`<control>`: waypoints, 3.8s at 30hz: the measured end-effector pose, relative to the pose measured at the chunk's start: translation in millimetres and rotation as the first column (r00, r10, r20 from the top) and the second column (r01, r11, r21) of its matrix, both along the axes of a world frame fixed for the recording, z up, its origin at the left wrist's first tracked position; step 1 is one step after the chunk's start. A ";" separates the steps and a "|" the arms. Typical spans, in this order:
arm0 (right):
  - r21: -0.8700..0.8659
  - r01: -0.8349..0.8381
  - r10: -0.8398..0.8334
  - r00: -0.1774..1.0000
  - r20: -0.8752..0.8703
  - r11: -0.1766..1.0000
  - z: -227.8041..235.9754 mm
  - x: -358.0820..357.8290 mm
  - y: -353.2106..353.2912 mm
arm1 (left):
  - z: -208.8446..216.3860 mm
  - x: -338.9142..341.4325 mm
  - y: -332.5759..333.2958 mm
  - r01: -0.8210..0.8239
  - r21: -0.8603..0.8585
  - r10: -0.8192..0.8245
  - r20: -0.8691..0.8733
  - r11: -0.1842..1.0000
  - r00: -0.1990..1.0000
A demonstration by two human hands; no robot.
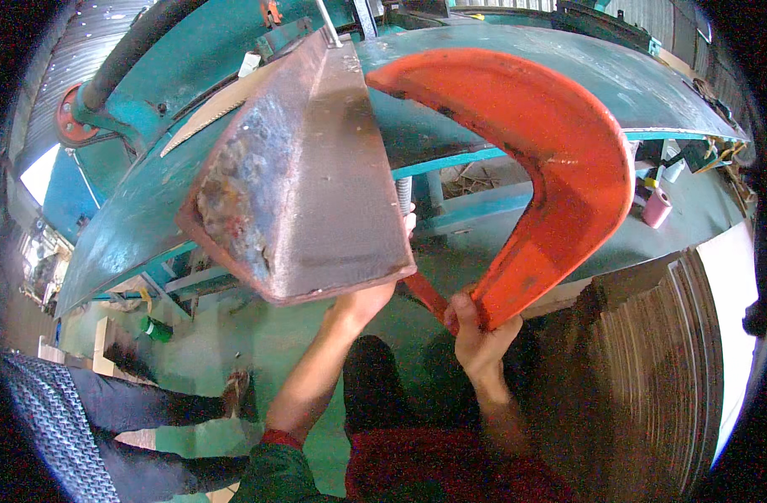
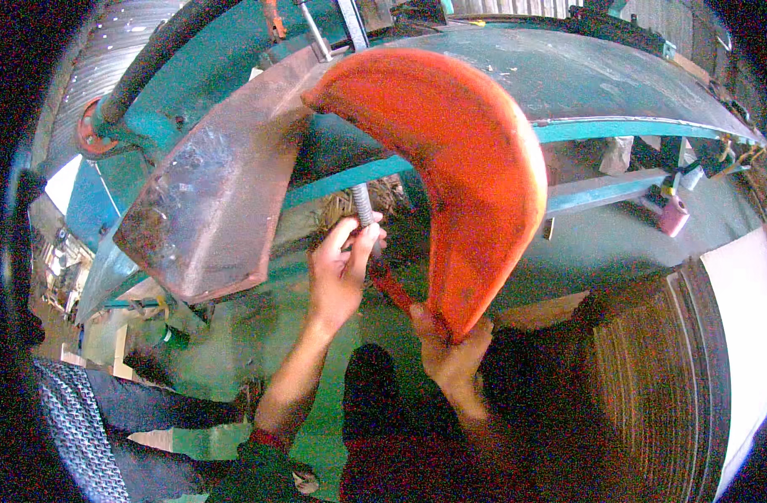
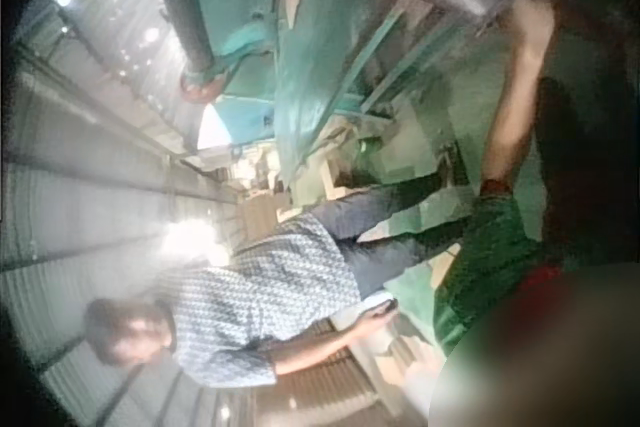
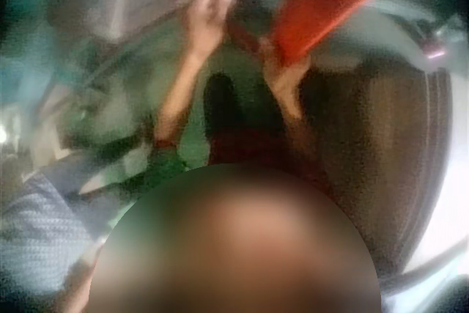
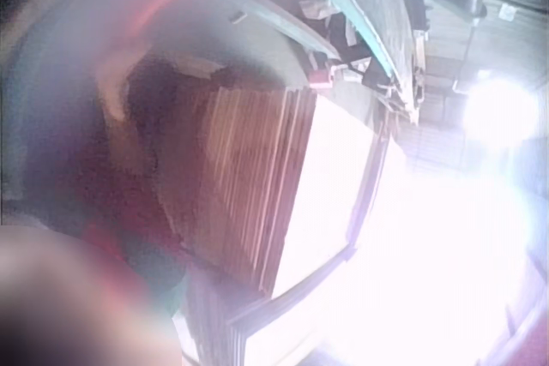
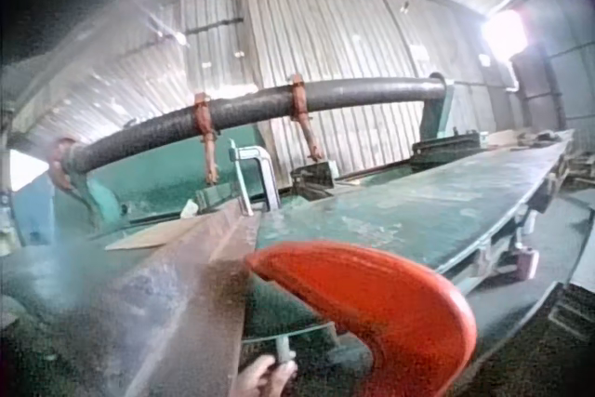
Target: The person uses a utility knife to cut a piece of cardboard on a green industrial machine. They measure the cardboard with a tape measure, clamp it with a C-clamp, and make precise cuts along marked lines.
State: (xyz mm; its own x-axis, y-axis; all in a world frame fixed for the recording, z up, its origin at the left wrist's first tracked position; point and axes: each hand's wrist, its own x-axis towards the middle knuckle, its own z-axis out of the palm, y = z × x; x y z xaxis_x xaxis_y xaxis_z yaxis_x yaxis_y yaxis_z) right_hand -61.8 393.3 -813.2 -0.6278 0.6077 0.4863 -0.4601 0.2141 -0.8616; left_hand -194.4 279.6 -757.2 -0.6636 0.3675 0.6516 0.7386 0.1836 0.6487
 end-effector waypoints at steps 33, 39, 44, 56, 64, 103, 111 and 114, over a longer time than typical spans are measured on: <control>-0.026 -0.148 0.150 0.983 0.106 0.989 9.2 11.8 -23.4 | -24.5 -22.8 -54.1 0.064 0.149 -0.098 0.234 0.987 0.967; -0.135 -0.113 0.120 0.992 0.046 0.984 18.0 9.5 -42.2 | 7.0 -6.9 -60.6 0.170 0.180 -0.212 0.252 0.969 0.944; -0.030 -0.144 0.145 0.989 0.035 0.989 18.9 12.3 -34.1 | 9.4 -3.9 -68.3 0.459 0.381 -0.561 0.219 0.802 0.798; -0.022 -0.067 0.067 0.998 0.016 0.998 7.6 6.5 -34.0 | -19.3 -30.5 -62.0 0.392 0.173 -0.420 0.178 0.903 0.890; -0.162 -0.035 0.032 0.999 -0.022 0.986 -8.4 4.1 -34.1 | -140.3 -32.3 -95.7 0.518 -0.295 -0.384 0.409 0.803 0.828; 0.075 -0.120 0.111 0.988 0.108 0.990 13.7 14.6 -26.0 | -132.5 -39.7 -94.1 0.429 -0.373 -0.238 0.460 0.823 0.856; 0.061 -0.185 0.180 0.981 0.078 0.981 24.6 13.1 -30.1 | -129.9 -30.7 -87.6 0.324 -0.300 -0.163 0.456 0.897 0.875; 0.082 -0.163 0.158 0.986 0.059 0.983 19.8 11.4 -26.4 | -138.8 -28.2 -85.2 0.296 -0.240 -0.142 0.504 0.924 0.852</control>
